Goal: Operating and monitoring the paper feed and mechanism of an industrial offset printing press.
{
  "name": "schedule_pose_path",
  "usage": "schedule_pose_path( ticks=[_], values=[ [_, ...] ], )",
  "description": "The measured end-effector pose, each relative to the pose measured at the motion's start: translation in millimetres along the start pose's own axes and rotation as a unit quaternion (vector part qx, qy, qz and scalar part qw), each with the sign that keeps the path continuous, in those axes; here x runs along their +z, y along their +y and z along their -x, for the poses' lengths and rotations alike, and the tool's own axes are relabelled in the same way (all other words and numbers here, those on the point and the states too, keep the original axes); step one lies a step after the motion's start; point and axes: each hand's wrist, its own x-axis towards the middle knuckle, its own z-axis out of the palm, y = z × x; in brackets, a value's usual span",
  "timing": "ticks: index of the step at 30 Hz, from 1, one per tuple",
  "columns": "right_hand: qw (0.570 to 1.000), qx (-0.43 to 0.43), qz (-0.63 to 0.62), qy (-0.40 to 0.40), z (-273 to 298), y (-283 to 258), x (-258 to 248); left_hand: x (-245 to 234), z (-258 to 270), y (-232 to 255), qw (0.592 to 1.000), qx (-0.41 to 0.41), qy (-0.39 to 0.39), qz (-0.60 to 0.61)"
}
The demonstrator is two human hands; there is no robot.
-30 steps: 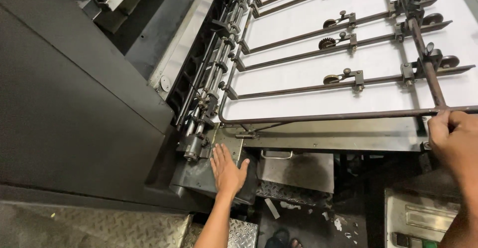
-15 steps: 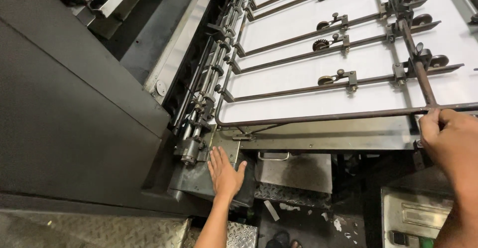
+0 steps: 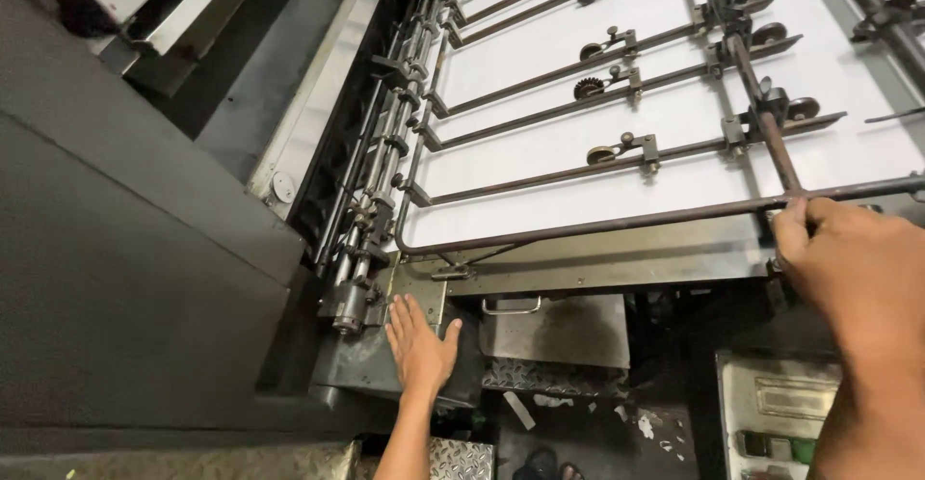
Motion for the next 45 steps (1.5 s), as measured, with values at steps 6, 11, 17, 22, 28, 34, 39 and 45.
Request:
schedule_pose_path(
  ticks=[6, 11, 17, 22, 28, 34, 39, 45],
  values=[
    [0.996, 0.091, 0.009, -0.016, 5, -50, -44, 26, -9, -14, 0.999, 0.031, 0.034, -0.026],
    [0.994, 0.104, -0.023, -0.01, 0, -56, -51, 42, -19, -26, 0.997, 0.041, 0.055, -0.028],
    [0.995, 0.093, -0.041, 0.003, -1, -56, -52, 54, -34, -32, 0.995, -0.038, -0.029, -0.082],
    [0.995, 0.079, -0.054, 0.008, -1, -56, -54, 69, -44, -43, 0.992, -0.048, -0.034, -0.113],
    [0.995, 0.089, -0.055, -0.001, -2, -57, -55, 87, -45, -59, 0.996, -0.009, 0.03, -0.089],
    [0.995, 0.086, -0.05, 0.0, -2, -56, -53, 90, -46, -60, 0.995, -0.007, 0.05, -0.084],
    [0.996, 0.078, -0.05, 0.004, -2, -56, -54, 91, -46, -61, 0.995, -0.003, 0.052, -0.082],
    [0.993, 0.096, -0.057, -0.029, -4, -58, -60, 89, -53, -58, 0.991, -0.037, -0.009, -0.126]
  ],
)
